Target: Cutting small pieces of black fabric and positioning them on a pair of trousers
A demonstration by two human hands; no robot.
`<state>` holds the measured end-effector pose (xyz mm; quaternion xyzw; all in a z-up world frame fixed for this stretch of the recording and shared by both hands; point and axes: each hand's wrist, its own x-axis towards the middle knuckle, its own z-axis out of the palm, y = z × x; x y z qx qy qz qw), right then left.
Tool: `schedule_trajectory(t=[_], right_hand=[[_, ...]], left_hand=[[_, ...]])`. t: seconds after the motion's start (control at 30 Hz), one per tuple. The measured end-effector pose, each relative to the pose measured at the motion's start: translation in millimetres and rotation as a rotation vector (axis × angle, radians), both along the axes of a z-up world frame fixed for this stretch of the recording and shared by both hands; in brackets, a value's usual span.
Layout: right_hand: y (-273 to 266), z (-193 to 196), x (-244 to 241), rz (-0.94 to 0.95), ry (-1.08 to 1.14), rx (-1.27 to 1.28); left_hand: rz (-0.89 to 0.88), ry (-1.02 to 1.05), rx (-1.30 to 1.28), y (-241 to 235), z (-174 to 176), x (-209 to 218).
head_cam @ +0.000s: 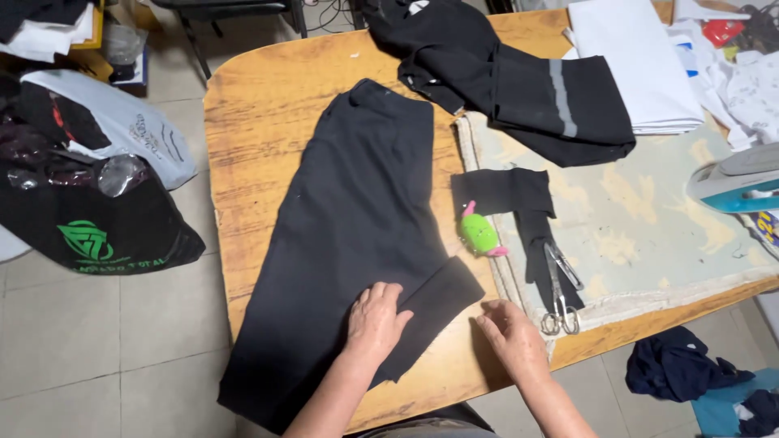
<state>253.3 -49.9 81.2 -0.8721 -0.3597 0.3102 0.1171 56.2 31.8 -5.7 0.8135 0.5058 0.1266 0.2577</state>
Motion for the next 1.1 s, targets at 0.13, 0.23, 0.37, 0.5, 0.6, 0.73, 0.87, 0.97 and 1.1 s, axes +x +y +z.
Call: schedule_trajectory(t=[0.13, 0.23, 0.37, 0.5, 0.6, 0.73, 0.87, 0.97, 1.1], right_hand=[[-6.8, -13.9, 33.0, -0.023, -0.073, 0.002], [-8.2, -5.7, 57.3, -0.059, -0.098, 0.047], [-2.4, 14.7, 90.8, -0.233, 0.001, 0.155], [10.6, 24.5, 121.4, -0.321, 0.009, 0.164], [24.4, 7.9, 148.8, -0.281, -0.020, 0.183], [67.9, 9.9, 166.4, -0.157, -0.027, 0.174], [115.9, -10.7, 183.7, -0.401, 0.306, 0.379], [137.1, 1.1, 174.9, -0.496, 0.457, 0.401], [181.6, -77.4, 228.6, -0.286, 0.201, 0.096]], left_hand=[[0.009, 0.104, -0.052, 3.0, 2.5, 15.0], [0.003, 0.218, -0.149, 2.7, -5.9, 23.8], [-0.038, -0.040, -0.282, -4.9, -16.5, 27.2], [-0.035, -0.501, -0.617, -26.5, 5.6, 35.5], [-0.130, -0.684, -0.811, -36.5, -0.6, 39.4], [0.184, -0.342, -0.892, -29.2, 30.8, 57.0], [0.324, -0.059, -0.840, -22.5, 37.7, 66.7], [0.279, 0.028, -0.709, -27.9, 26.9, 74.5], [0.176, 0.142, -0.218, -44.1, -10.6, 82.1]])
